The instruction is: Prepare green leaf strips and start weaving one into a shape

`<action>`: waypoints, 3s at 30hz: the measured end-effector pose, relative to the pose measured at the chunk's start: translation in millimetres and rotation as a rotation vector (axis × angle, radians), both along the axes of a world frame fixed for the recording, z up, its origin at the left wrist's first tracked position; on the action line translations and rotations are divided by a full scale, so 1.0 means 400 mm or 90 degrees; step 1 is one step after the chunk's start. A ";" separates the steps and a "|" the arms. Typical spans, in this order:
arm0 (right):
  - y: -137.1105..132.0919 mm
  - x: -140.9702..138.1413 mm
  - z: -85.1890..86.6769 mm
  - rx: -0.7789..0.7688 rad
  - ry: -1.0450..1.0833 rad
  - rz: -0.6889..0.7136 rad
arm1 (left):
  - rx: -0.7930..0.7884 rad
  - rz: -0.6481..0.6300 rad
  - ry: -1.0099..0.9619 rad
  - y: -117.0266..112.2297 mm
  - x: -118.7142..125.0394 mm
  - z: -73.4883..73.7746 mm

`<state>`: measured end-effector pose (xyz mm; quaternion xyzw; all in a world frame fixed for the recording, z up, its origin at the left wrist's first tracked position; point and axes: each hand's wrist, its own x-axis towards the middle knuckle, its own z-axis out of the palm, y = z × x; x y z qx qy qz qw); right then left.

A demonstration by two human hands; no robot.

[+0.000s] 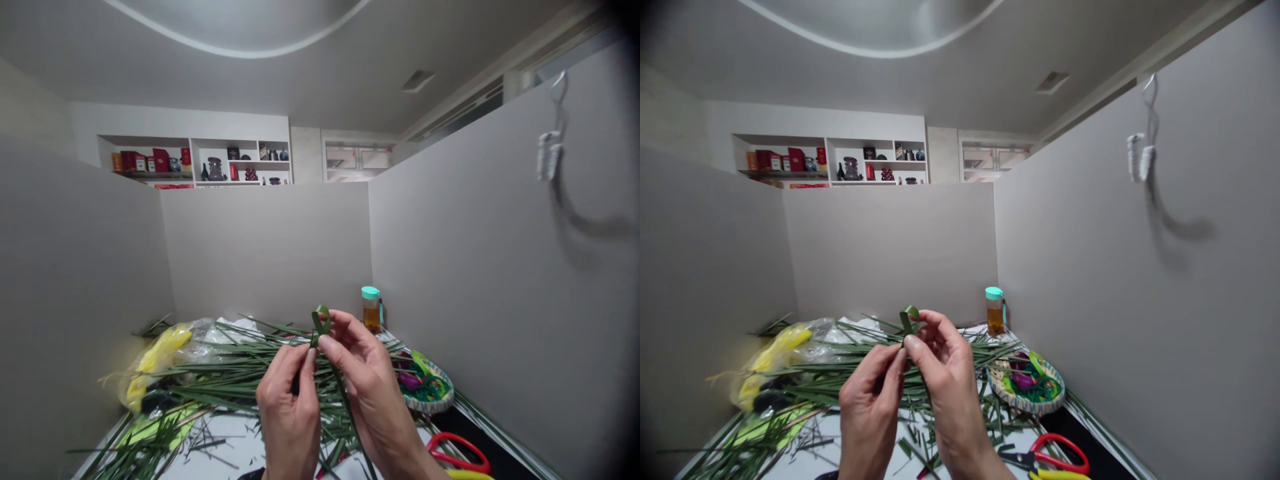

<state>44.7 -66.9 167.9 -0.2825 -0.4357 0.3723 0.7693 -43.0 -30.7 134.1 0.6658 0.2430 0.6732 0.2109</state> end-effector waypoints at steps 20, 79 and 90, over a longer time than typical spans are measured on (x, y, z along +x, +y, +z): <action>0.008 -0.053 -0.060 0.065 -0.054 -0.130 | -0.122 -0.088 -0.157 -0.027 0.009 0.013; -0.109 0.078 0.005 0.137 -0.645 -0.475 | 0.081 -0.047 -0.046 -0.061 0.008 0.010; -0.136 0.075 0.004 0.117 -0.662 -0.405 | 0.058 -0.033 -0.057 -0.065 0.004 0.005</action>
